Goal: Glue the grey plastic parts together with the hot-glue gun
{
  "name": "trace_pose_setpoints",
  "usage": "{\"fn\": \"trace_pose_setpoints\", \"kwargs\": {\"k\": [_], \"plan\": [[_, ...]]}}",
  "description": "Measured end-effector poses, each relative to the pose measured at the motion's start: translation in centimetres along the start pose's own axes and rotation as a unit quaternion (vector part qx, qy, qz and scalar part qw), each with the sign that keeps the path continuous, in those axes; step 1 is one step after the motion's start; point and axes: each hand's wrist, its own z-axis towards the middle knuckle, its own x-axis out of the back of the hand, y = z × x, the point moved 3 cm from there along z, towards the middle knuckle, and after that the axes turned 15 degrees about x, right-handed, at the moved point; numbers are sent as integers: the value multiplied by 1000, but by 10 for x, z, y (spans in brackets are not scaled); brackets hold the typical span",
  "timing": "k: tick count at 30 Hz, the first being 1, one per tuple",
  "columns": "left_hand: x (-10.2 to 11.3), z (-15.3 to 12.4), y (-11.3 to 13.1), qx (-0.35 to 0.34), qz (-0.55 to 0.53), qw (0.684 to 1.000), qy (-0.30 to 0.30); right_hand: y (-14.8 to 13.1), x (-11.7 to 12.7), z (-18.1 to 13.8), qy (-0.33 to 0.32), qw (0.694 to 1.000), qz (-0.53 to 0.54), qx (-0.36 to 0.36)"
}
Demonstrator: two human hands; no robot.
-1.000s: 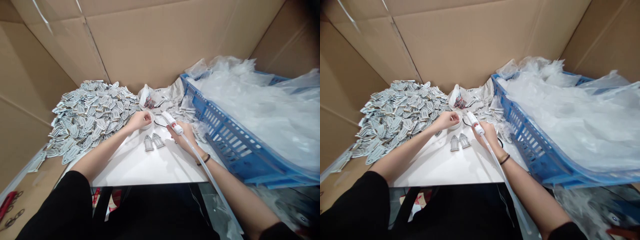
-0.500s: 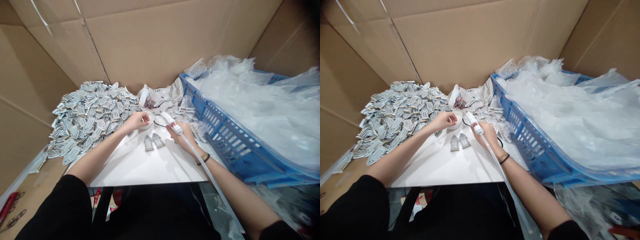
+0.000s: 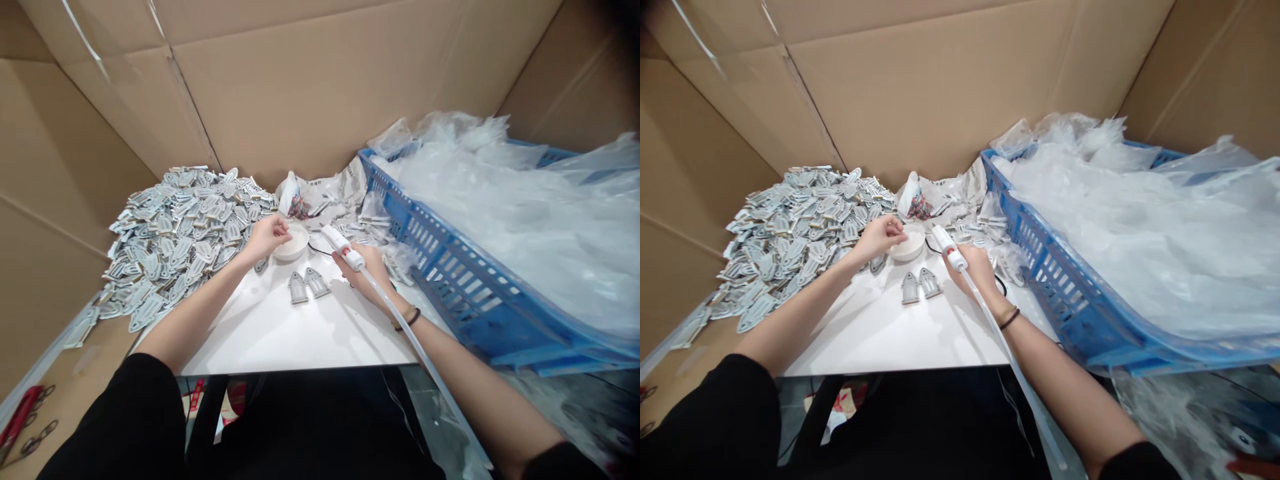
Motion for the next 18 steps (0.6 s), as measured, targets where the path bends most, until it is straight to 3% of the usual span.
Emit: {"fn": "trace_pose_setpoints", "kwargs": {"k": [8,15,18], "plan": [[6,2,-2,-3,-71,997,4,0,2,0,-5,1000,7,-24],[10,-5,2,-79,16,992,95,1,1,0,-8,1000,-4,-24],[10,-7,3,-63,6,994,89,0,1,0,-11,1000,-4,-27]]}}
